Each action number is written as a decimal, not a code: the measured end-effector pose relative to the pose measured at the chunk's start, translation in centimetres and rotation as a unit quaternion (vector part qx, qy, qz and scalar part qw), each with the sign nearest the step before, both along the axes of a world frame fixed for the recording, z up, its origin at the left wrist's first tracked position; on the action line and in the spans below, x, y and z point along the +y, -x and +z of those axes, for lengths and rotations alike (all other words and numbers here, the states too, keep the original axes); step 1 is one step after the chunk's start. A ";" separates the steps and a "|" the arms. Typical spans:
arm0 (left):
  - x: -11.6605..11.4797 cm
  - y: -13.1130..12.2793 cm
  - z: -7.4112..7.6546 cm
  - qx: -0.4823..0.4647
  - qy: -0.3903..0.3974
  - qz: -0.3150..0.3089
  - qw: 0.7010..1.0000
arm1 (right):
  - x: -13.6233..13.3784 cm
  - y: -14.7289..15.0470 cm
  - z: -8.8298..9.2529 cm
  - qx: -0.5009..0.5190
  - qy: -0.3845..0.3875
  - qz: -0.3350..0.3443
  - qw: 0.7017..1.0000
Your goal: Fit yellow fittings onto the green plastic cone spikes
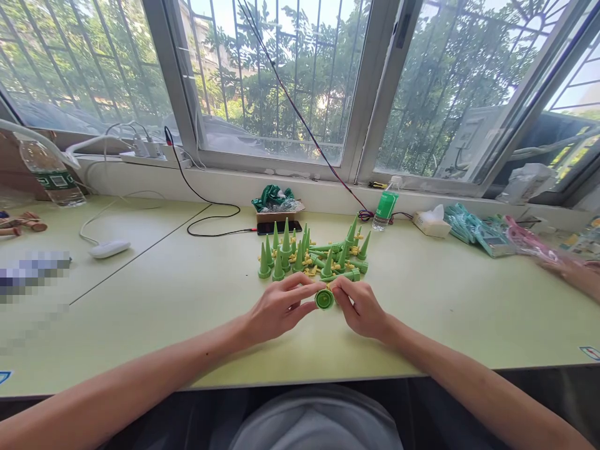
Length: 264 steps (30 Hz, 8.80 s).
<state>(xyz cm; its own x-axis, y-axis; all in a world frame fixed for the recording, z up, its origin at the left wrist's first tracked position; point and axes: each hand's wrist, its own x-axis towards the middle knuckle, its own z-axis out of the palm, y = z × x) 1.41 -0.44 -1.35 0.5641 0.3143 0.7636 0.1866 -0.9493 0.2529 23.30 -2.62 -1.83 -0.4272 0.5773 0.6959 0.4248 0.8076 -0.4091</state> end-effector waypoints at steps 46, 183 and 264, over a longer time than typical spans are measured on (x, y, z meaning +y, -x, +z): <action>-0.5 -0.6 1.0 0.053 0.274 0.029 0.960 | 0.5 0.0 -0.3 0.033 -0.008 0.010 0.999; -0.4 -0.8 0.9 0.022 0.526 -0.047 0.849 | 0.3 0.0 -0.1 0.048 -0.010 0.010 0.999; -0.5 -0.4 0.1 0.035 0.020 0.057 0.998 | 0.1 0.9 0.0 0.131 0.181 0.018 0.974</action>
